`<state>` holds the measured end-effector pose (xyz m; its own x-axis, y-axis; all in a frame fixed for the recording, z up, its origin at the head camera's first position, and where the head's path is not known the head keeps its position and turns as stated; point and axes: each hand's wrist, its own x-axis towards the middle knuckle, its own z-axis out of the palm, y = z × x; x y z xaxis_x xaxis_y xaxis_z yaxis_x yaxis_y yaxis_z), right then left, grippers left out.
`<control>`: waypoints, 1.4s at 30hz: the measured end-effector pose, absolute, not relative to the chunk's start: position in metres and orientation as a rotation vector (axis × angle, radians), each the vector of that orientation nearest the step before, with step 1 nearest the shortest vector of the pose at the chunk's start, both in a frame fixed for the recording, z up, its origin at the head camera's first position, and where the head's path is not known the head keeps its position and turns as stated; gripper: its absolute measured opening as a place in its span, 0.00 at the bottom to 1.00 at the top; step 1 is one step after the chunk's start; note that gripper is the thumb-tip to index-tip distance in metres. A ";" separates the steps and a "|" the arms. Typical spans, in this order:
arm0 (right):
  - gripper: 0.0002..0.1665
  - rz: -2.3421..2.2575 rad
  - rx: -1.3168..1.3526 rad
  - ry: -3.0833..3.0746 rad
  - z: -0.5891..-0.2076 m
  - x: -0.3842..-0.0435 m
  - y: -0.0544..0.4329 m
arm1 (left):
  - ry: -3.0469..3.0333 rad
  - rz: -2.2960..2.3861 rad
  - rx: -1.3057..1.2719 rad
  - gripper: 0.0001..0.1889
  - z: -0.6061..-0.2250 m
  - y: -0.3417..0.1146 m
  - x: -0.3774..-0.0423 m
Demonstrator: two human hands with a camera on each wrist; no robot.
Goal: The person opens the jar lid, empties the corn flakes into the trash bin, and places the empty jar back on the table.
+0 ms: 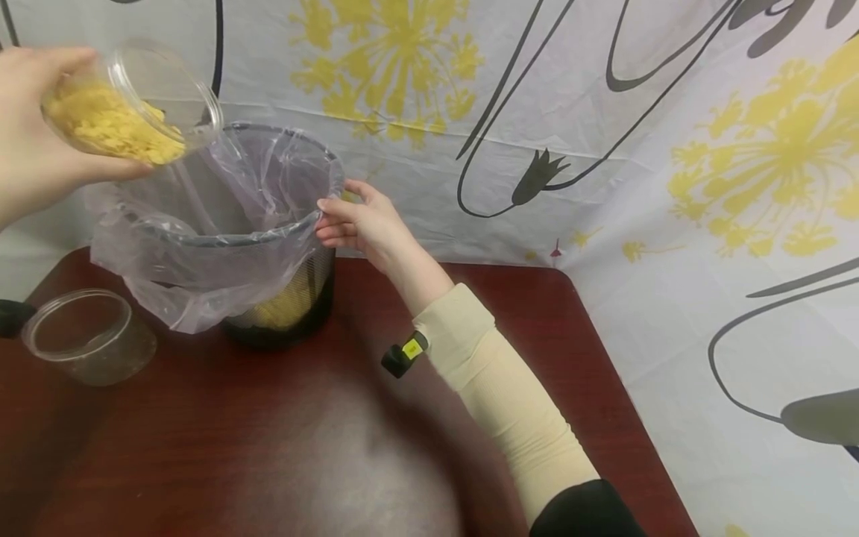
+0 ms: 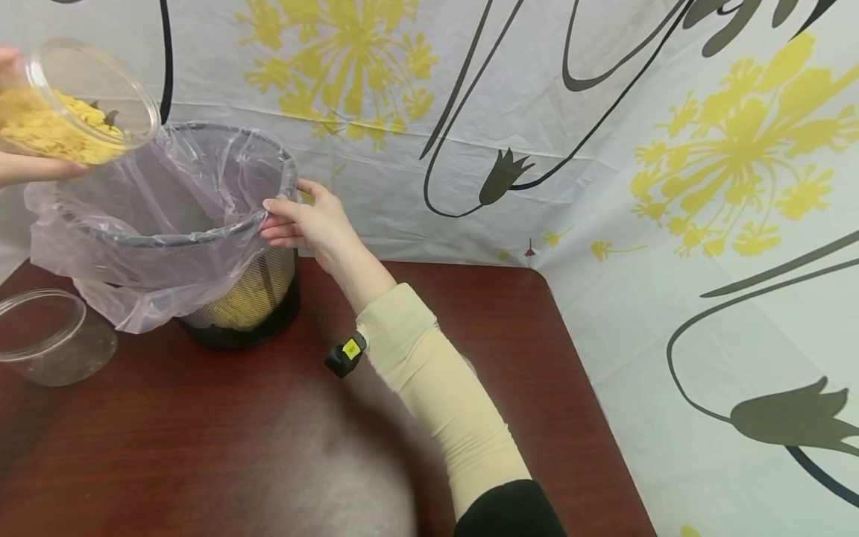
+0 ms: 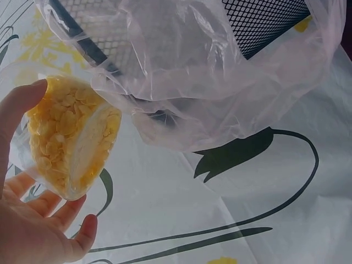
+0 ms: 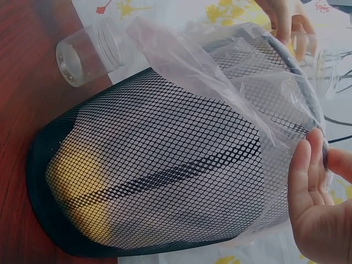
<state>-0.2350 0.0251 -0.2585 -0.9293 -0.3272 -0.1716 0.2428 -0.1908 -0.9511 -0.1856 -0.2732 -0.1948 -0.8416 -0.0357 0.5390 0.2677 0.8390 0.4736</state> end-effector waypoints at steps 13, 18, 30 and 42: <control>0.43 -2.177 -0.108 1.712 -0.259 -0.235 0.025 | -2.490 -0.661 -0.207 0.50 -0.193 -0.270 -0.187; 0.42 -2.187 -0.110 1.705 -0.260 -0.234 0.024 | -2.500 -0.636 -0.203 0.51 -0.192 -0.267 -0.186; 0.43 -2.185 -0.124 1.701 -0.260 -0.233 0.024 | -2.518 -0.535 -0.210 0.51 -0.190 -0.264 -0.185; 0.42 -2.187 -0.128 1.708 -0.261 -0.233 0.024 | -2.484 -0.490 -0.246 0.48 -0.191 -0.263 -0.185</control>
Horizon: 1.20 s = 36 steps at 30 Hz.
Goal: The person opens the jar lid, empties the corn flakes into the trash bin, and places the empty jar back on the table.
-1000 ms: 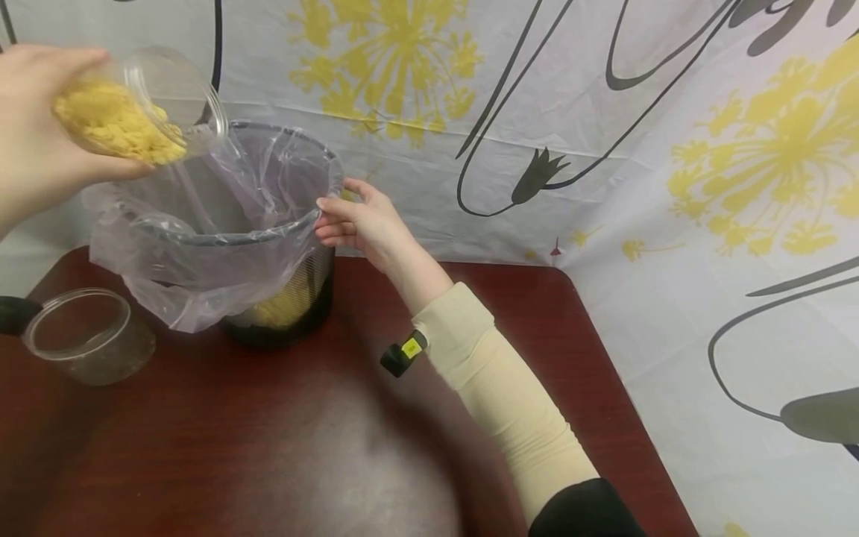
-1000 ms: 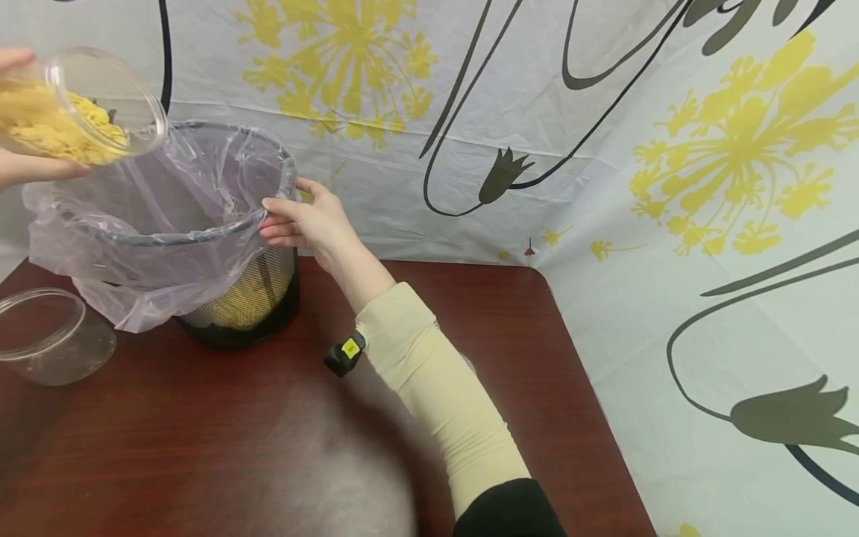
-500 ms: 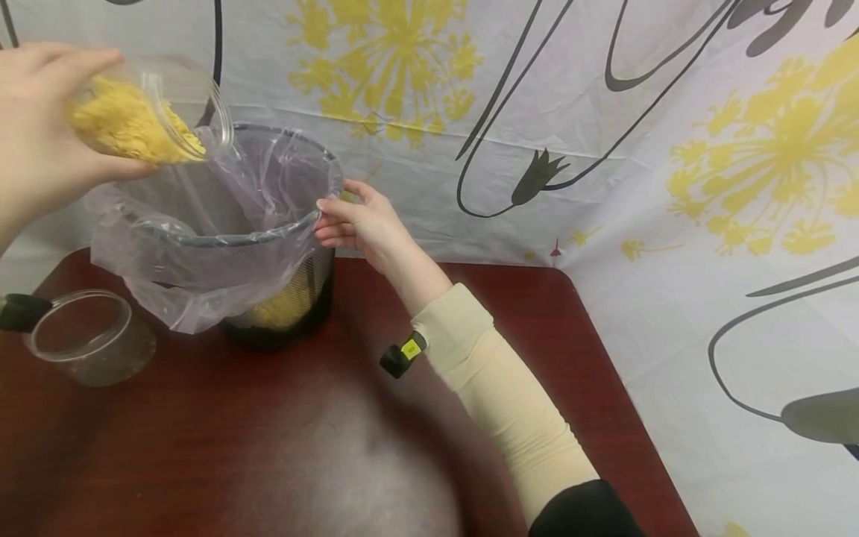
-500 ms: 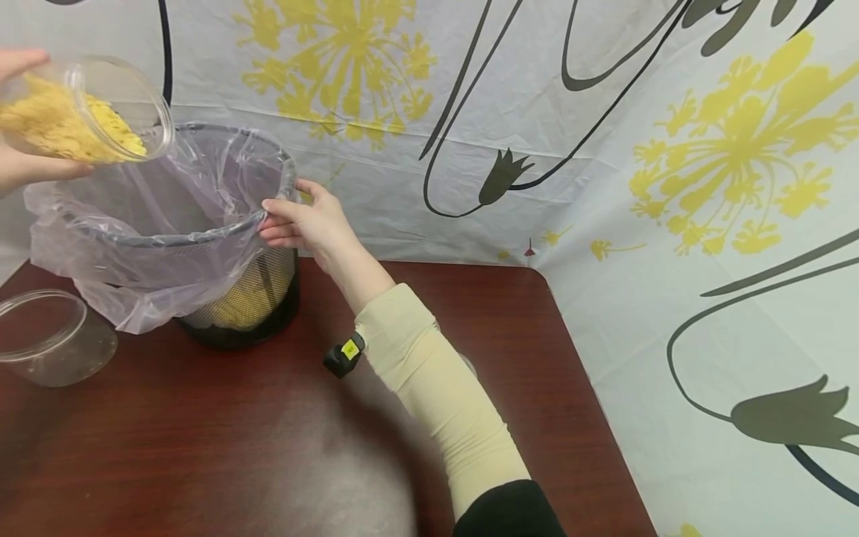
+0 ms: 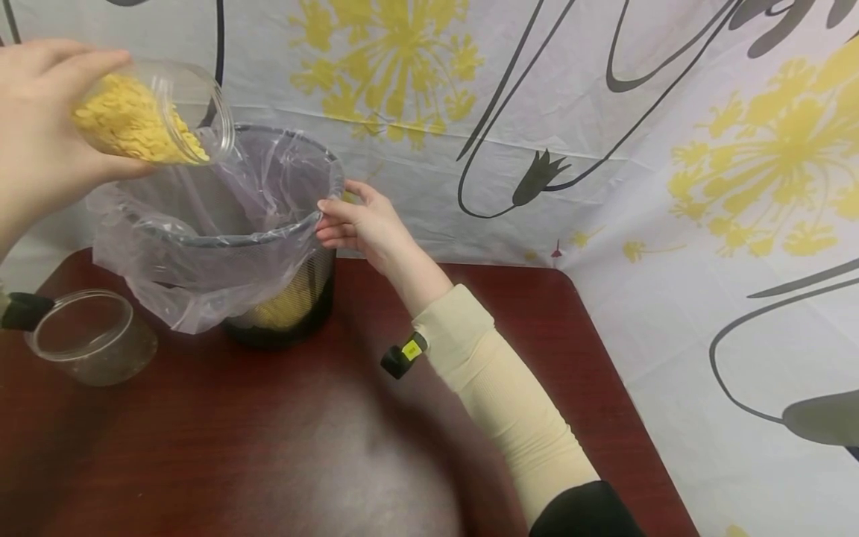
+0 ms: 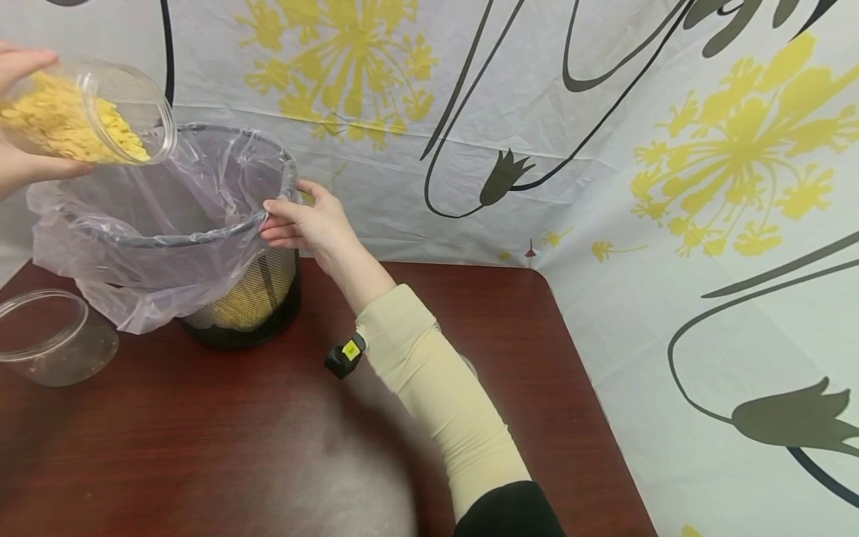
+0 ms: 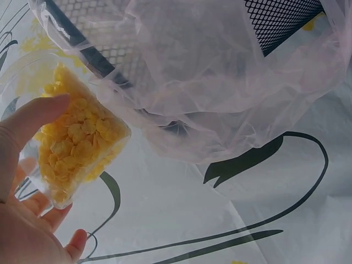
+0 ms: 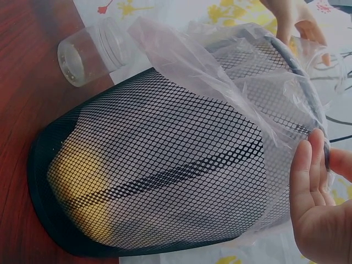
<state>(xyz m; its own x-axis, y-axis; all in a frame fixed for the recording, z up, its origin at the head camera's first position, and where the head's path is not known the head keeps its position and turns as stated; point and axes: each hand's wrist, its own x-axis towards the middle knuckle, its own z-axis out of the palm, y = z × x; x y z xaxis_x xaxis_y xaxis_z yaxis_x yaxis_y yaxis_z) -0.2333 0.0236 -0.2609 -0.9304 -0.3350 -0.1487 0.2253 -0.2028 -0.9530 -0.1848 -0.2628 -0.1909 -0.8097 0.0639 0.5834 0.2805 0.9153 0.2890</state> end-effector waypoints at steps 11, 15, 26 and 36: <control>0.43 -2.196 -0.140 1.705 -0.263 -0.234 0.024 | -2.456 -0.456 -0.268 0.47 -0.191 -0.260 -0.185; 0.43 -2.195 -0.134 1.703 -0.262 -0.234 0.024 | -2.466 -0.431 -0.262 0.47 -0.191 -0.258 -0.185; 0.42 -2.202 -0.135 1.696 -0.262 -0.235 0.023 | -2.460 -0.401 -0.279 0.47 -0.191 -0.258 -0.185; 0.42 -2.200 -0.137 1.697 -0.263 -0.235 0.024 | -2.453 -0.354 -0.306 0.46 -0.188 -0.252 -0.183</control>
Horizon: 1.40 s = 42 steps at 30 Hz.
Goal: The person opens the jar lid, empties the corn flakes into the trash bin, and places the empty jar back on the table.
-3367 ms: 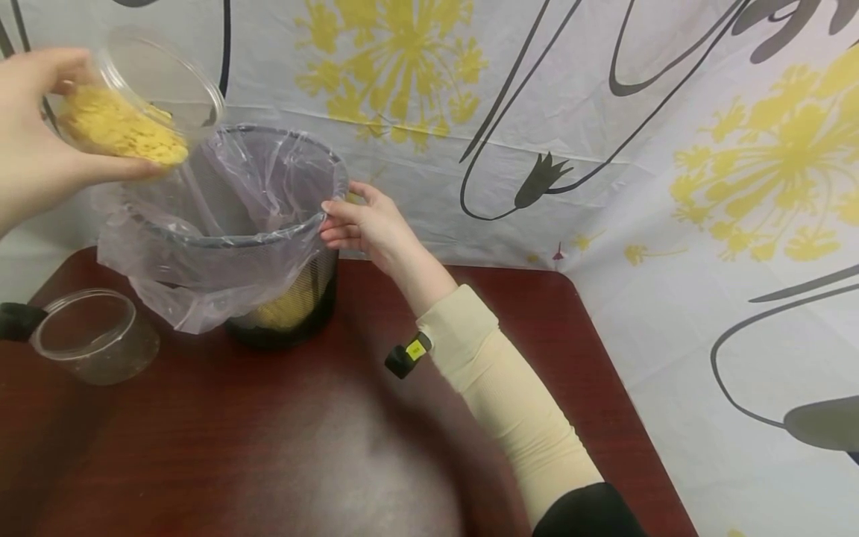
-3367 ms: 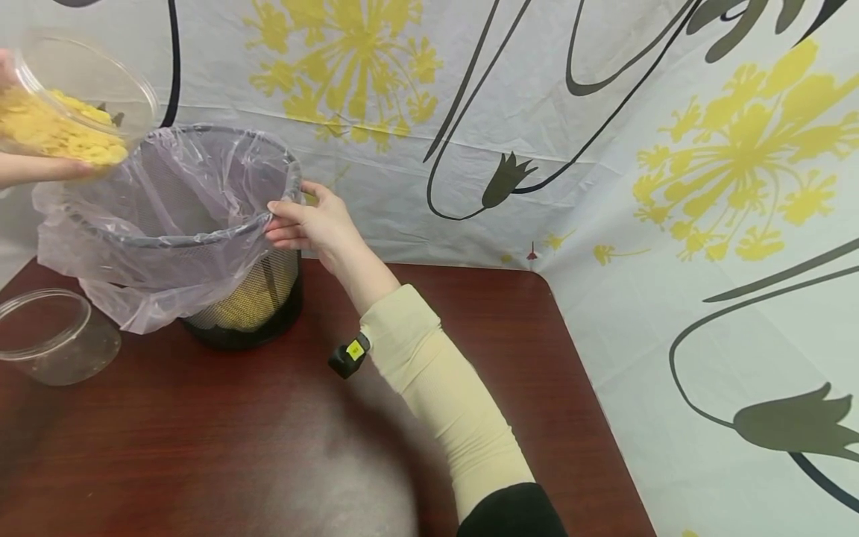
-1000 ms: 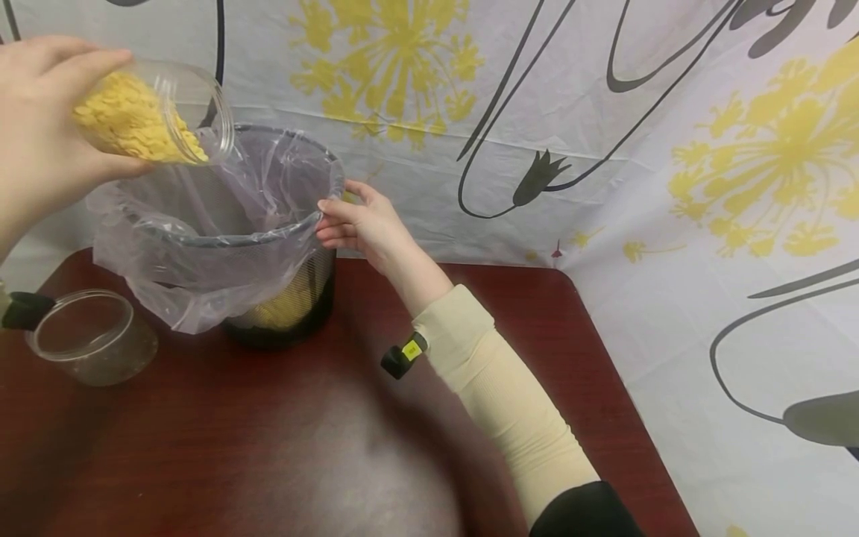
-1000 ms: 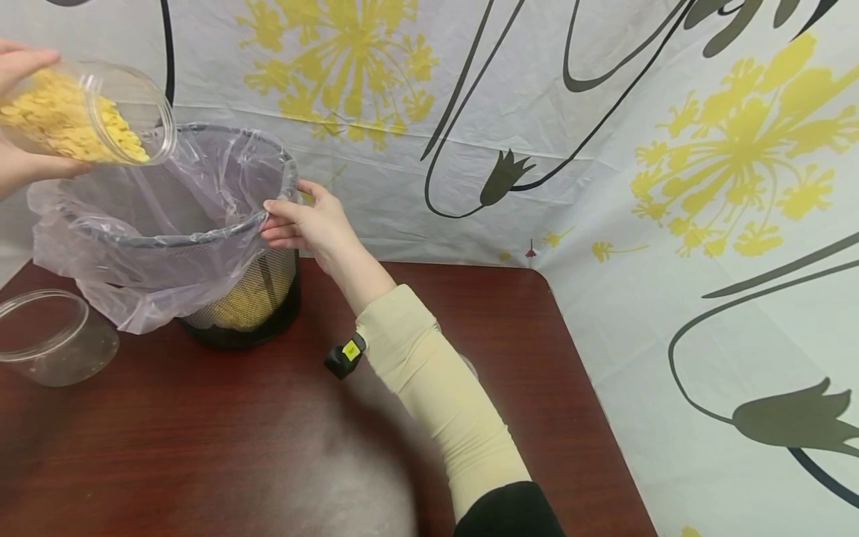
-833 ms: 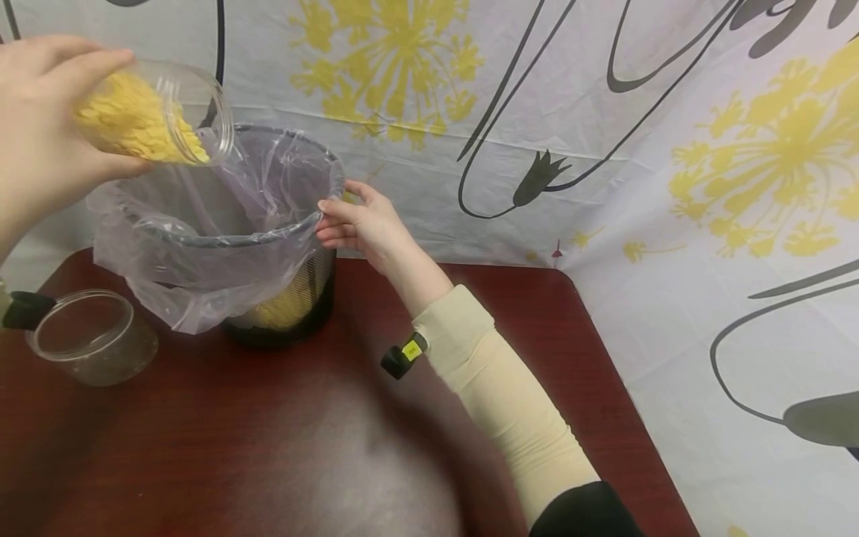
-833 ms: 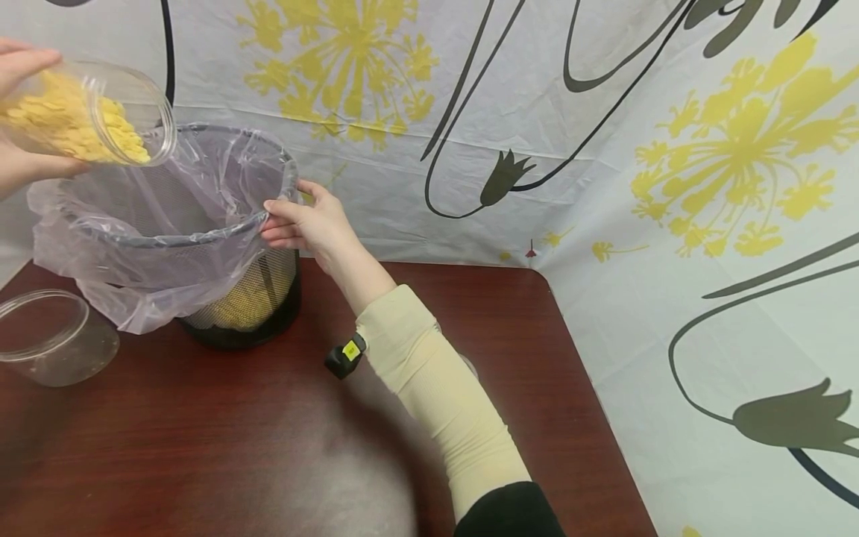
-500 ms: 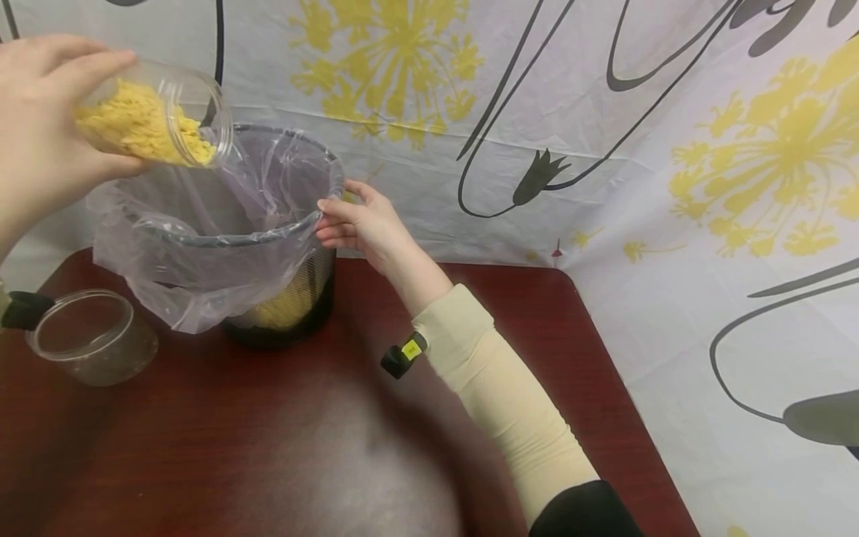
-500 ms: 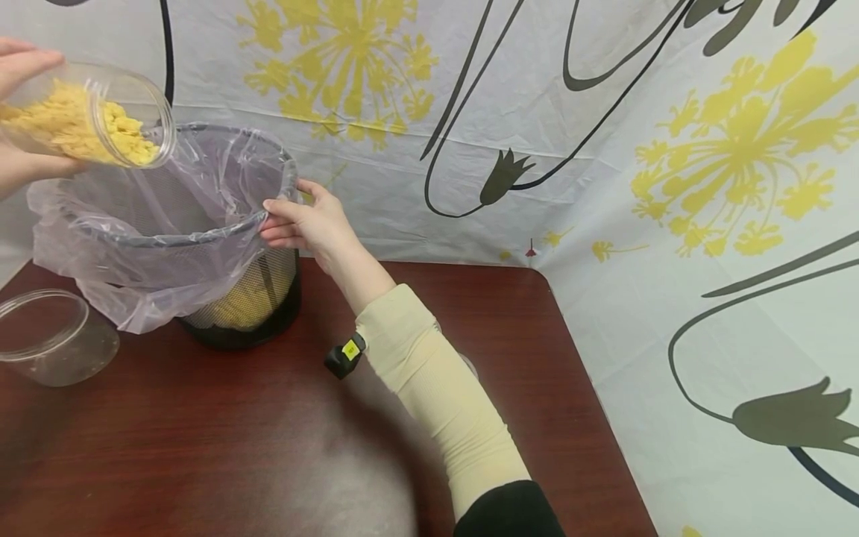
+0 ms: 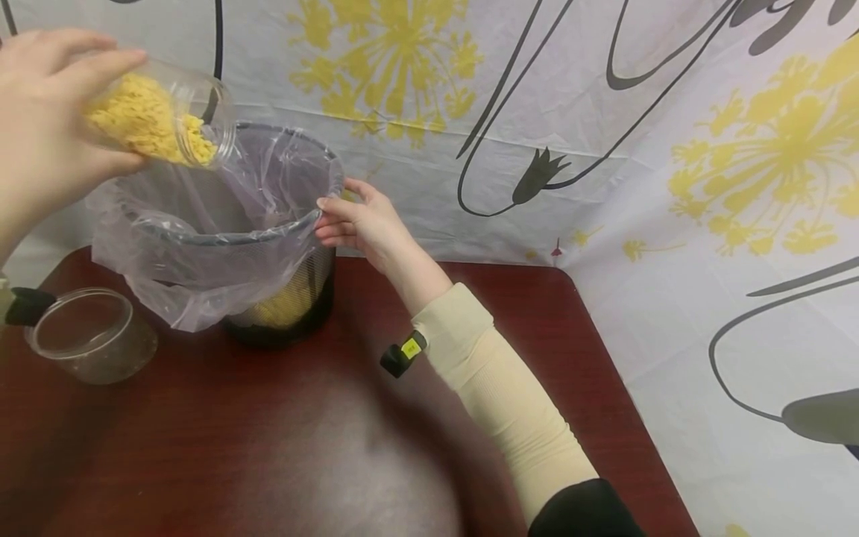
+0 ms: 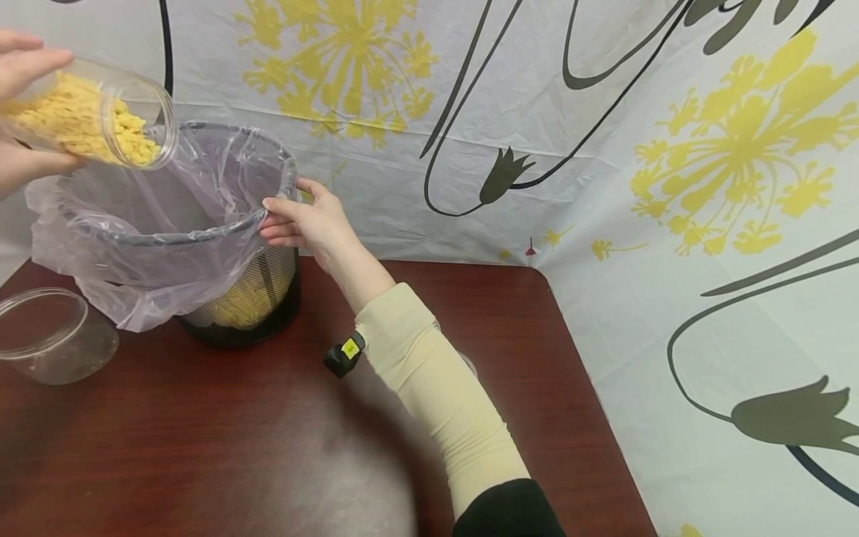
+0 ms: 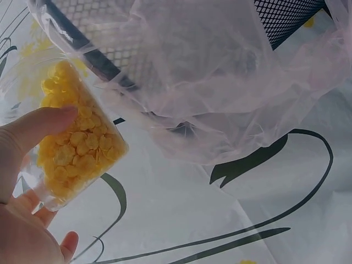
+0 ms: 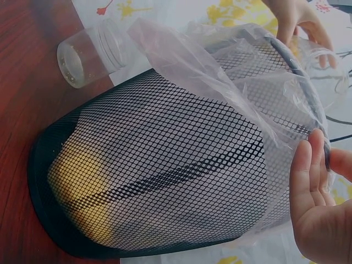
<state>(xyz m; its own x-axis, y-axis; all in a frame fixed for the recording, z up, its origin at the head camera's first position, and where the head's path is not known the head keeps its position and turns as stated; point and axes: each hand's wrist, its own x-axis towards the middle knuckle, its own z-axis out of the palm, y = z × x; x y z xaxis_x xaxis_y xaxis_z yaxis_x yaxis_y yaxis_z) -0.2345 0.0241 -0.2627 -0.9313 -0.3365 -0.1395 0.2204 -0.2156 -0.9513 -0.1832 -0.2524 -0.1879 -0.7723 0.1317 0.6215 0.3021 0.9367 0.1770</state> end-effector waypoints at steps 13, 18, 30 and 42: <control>0.43 -2.193 -0.128 1.693 -0.262 -0.234 0.024 | -2.408 -0.274 -0.410 0.48 -0.188 -0.253 -0.184; 0.43 -2.195 -0.132 1.688 -0.261 -0.234 0.024 | -2.384 -0.257 -0.433 0.47 -0.189 -0.254 -0.185; 0.43 -2.204 -0.145 1.686 -0.263 -0.235 0.024 | -2.342 -0.251 -0.480 0.47 -0.188 -0.254 -0.186; 0.43 -2.214 -0.145 1.681 -0.263 -0.234 0.024 | -2.314 -0.266 -0.538 0.45 -0.187 -0.254 -0.186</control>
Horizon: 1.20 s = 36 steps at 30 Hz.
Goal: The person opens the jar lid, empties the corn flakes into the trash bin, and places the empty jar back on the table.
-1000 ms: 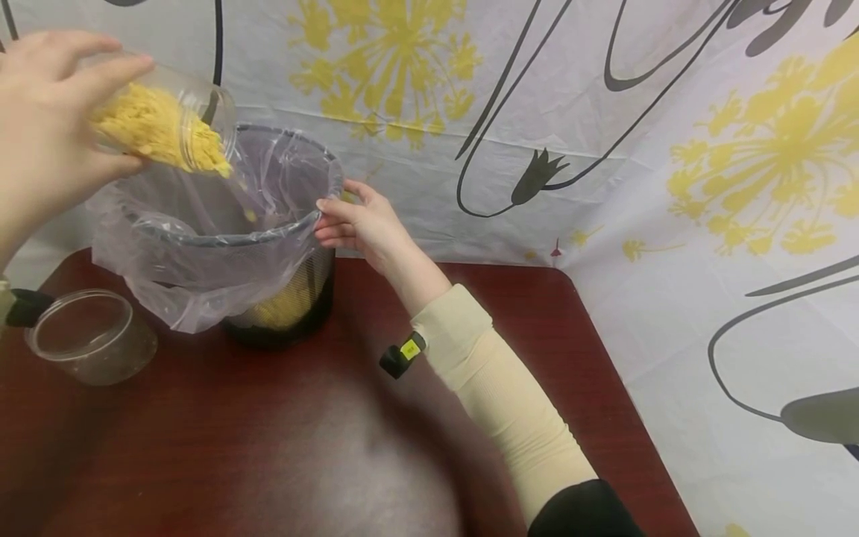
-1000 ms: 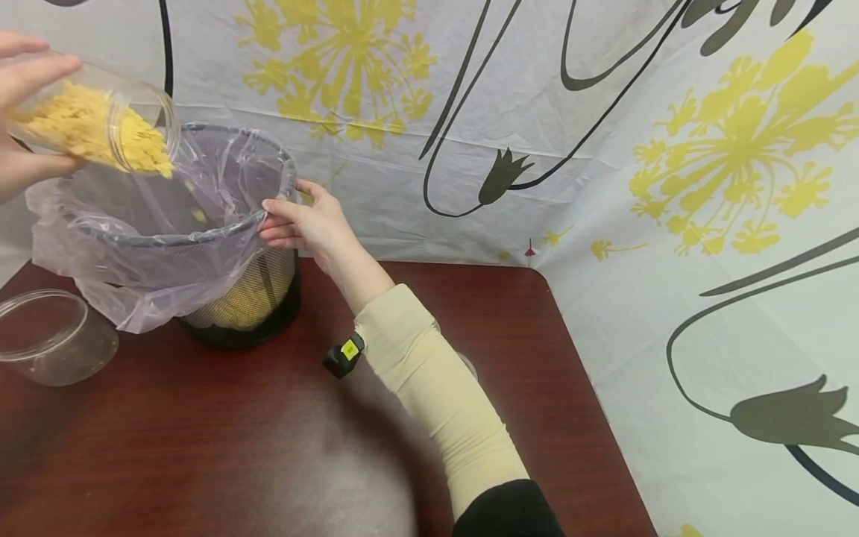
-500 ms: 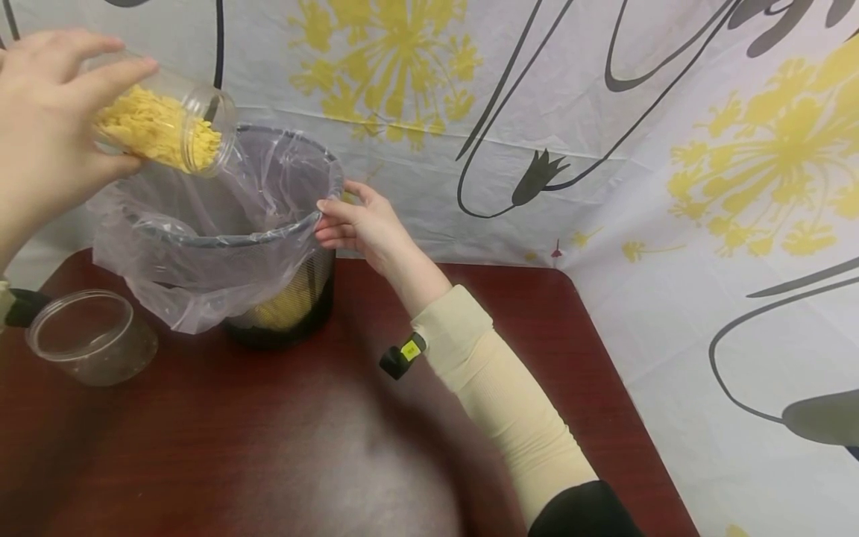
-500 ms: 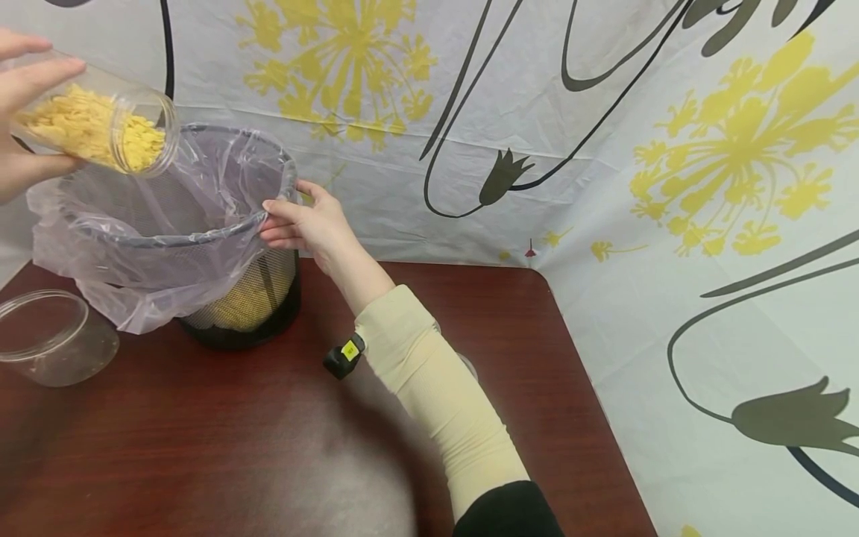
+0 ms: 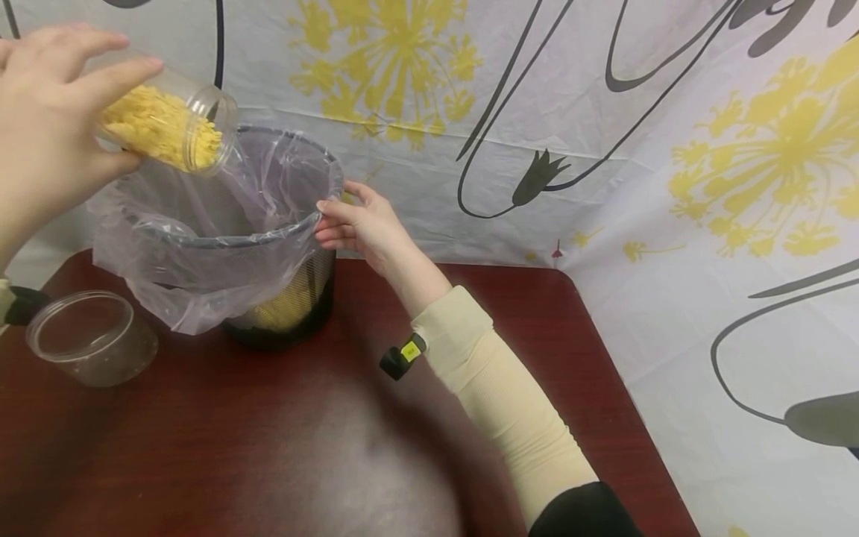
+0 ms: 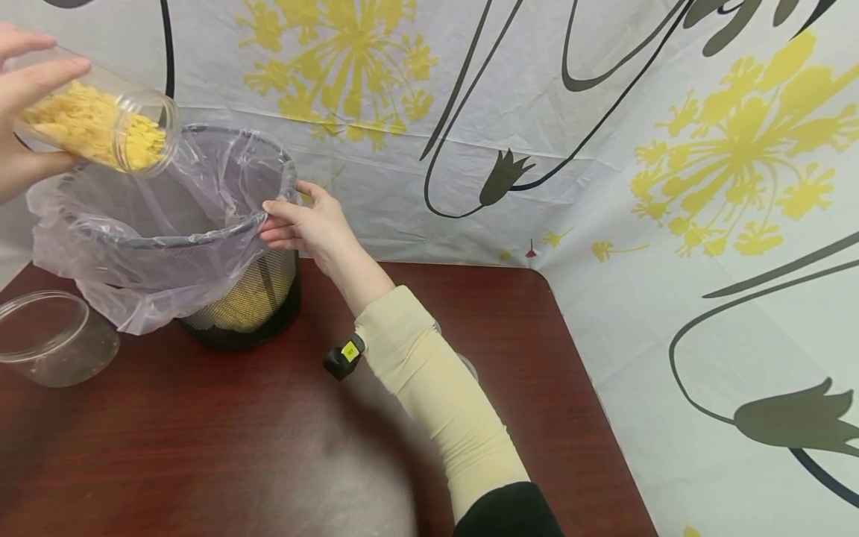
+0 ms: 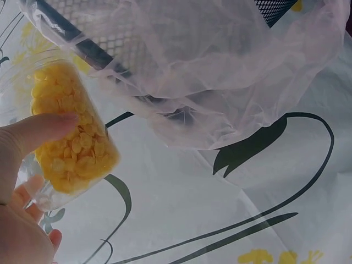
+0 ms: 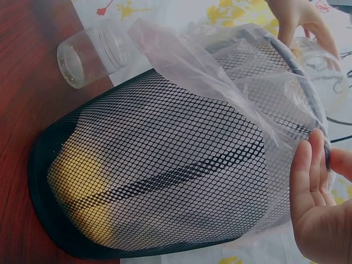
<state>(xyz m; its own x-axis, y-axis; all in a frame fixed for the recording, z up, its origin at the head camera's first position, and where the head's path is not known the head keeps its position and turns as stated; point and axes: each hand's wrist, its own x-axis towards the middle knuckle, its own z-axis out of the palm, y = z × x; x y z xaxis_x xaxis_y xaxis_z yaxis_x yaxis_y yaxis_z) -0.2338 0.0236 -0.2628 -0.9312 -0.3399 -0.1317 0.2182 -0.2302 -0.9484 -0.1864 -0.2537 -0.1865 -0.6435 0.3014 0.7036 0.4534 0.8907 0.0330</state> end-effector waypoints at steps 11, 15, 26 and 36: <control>0.43 -2.207 -0.146 1.675 -0.262 -0.234 0.024 | -2.316 -0.224 -0.565 0.47 -0.186 -0.255 -0.187; 0.43 -2.207 -0.146 1.672 -0.263 -0.235 0.024 | -2.319 -0.216 -0.572 0.47 -0.185 -0.255 -0.186; 0.42 -2.210 -0.114 1.664 -0.263 -0.235 0.025 | -2.279 -0.195 -0.610 0.46 -0.184 -0.254 -0.189; 0.43 -2.201 -0.139 1.671 -0.263 -0.235 0.025 | -2.262 -0.182 -0.628 0.47 -0.184 -0.254 -0.190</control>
